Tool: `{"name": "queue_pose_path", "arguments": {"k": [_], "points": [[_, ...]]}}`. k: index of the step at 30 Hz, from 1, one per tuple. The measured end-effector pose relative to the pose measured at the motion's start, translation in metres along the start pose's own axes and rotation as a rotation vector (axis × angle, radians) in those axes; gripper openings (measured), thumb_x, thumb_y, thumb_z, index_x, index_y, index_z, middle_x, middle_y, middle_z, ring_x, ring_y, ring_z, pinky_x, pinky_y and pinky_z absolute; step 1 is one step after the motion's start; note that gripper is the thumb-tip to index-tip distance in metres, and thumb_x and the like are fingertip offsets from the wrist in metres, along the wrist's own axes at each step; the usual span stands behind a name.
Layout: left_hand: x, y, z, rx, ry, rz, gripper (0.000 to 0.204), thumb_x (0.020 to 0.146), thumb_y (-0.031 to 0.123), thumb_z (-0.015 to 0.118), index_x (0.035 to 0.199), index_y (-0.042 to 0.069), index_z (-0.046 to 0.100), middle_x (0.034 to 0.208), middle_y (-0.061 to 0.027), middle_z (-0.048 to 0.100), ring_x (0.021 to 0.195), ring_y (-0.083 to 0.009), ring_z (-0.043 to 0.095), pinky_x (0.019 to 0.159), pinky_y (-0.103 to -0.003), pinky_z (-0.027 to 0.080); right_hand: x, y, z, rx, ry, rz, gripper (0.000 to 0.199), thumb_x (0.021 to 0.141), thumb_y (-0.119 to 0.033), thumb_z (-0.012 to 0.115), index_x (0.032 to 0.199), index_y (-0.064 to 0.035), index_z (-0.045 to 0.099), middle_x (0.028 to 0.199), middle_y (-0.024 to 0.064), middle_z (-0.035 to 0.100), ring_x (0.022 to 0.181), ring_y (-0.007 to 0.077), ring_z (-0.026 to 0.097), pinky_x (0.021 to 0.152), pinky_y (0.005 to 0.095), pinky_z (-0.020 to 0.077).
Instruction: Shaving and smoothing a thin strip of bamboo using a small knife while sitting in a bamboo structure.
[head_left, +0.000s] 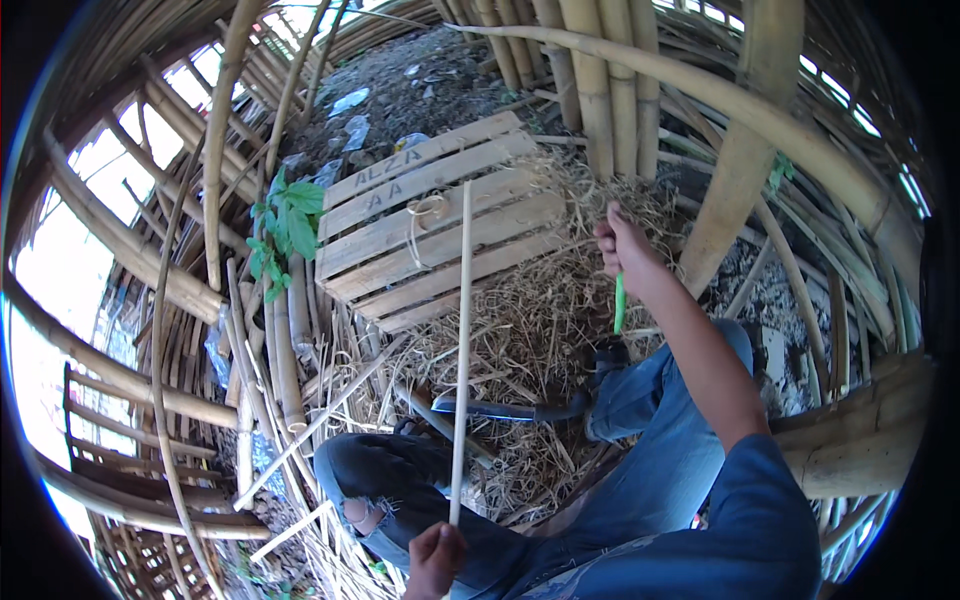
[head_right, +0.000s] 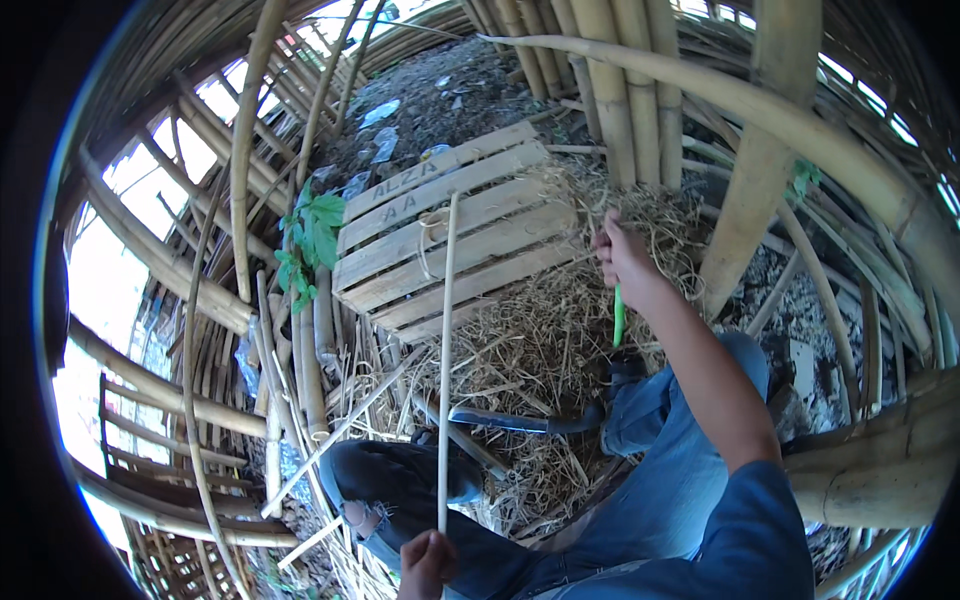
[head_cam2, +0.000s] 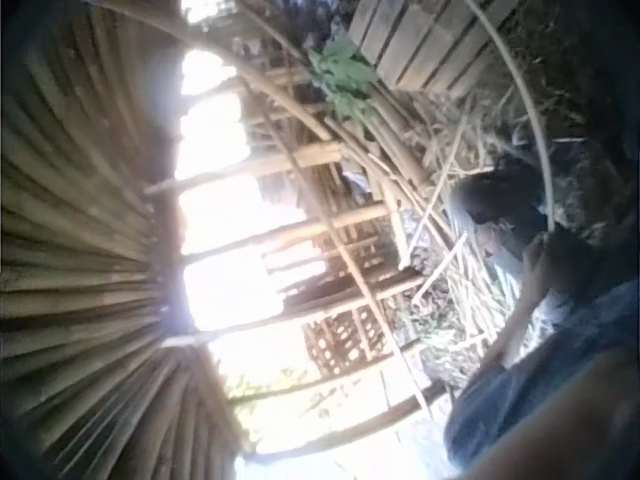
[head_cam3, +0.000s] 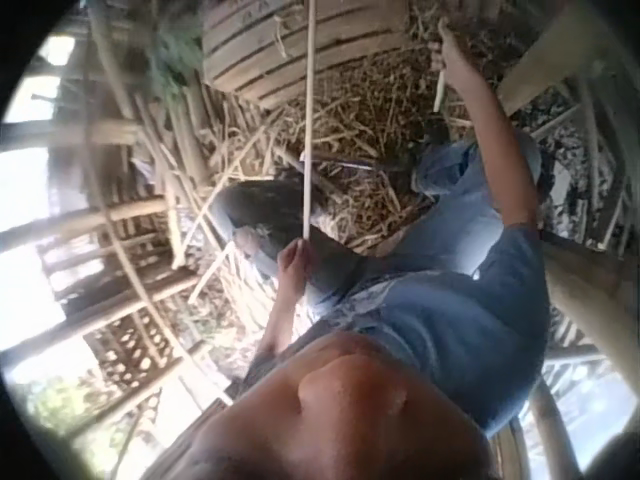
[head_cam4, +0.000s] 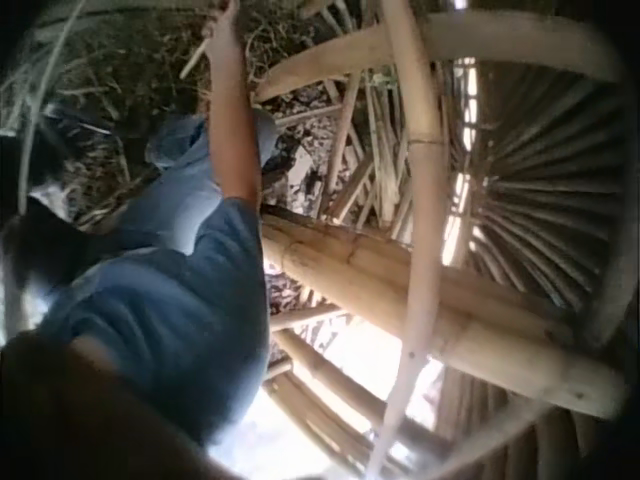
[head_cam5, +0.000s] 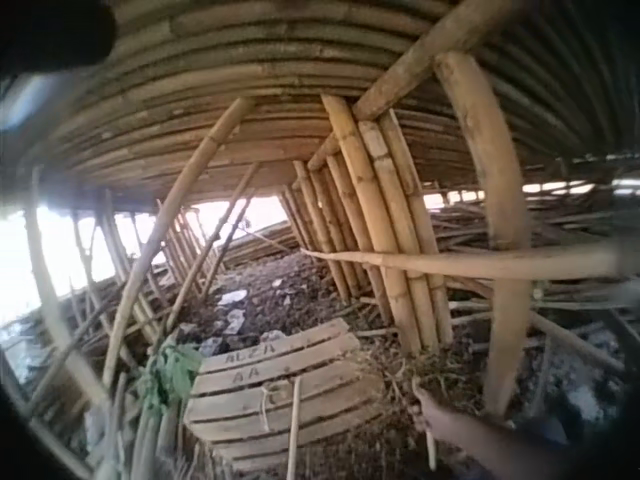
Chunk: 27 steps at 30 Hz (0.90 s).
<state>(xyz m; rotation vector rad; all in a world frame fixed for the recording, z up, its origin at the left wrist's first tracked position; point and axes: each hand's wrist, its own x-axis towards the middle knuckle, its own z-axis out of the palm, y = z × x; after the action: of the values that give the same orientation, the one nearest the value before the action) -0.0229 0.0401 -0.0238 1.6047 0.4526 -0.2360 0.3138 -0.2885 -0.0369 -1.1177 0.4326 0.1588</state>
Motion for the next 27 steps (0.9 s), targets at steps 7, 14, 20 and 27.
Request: {"name": "queue_pose_path", "arguments": {"k": [7, 14, 20, 27], "points": [[0.041, 0.061, -0.011, -0.523, -0.162, -0.116, 0.031, 0.097, 0.031, 0.039, 0.082, 0.006, 0.048, 0.05, 0.0016, 0.033, 0.039, -0.0072, 0.03, 0.035, -0.023, 0.023, -0.12, 0.042, 0.011, -0.556, -0.182, -0.076, 0.049, 0.094, -0.049, 0.038, 0.08, -0.0044, 0.055, 0.055, -0.0042, 0.041, 0.039, 0.0033, 0.033, 0.035, 0.0192, 0.0258], [0.064, 0.096, -0.014, -0.7, -0.326, -0.03, 0.027, 0.098, 0.028, 0.038, 0.088, 0.005, 0.048, 0.055, 0.0039, 0.03, 0.044, -0.0055, 0.024, 0.039, -0.02, 0.019, -0.163, 0.127, -0.012, -0.773, -0.166, -0.061, 0.041, 0.096, -0.04, 0.042, 0.079, -0.0055, 0.057, 0.056, -0.0051, 0.04, 0.046, 0.0026, 0.033, 0.041, 0.0194, 0.0257], [0.064, 0.117, 0.005, -0.621, -0.363, 0.005, 0.024, 0.098, 0.025, 0.038, 0.092, 0.005, 0.049, 0.061, 0.0018, 0.035, 0.048, -0.0051, 0.026, 0.042, -0.02, 0.021, -0.188, 0.084, 0.077, -0.416, -0.413, -0.164, 0.032, 0.094, -0.032, 0.05, 0.081, -0.004, 0.057, 0.052, -0.0084, 0.035, 0.042, 0.0009, 0.03, 0.039, 0.0192, 0.0227], [0.075, 0.153, 0.023, -0.38, -0.379, 0.163, 0.027, 0.099, 0.026, 0.037, 0.094, 0.005, 0.052, 0.064, 0.0007, 0.041, 0.05, -0.0061, 0.031, 0.046, -0.02, 0.026, -0.161, -0.003, 0.178, -0.294, -0.613, -0.355, 0.025, 0.094, -0.025, 0.051, 0.086, -0.0017, 0.057, 0.051, -0.0079, 0.031, 0.038, 0.0024, 0.027, 0.036, 0.021, 0.0179]]}}
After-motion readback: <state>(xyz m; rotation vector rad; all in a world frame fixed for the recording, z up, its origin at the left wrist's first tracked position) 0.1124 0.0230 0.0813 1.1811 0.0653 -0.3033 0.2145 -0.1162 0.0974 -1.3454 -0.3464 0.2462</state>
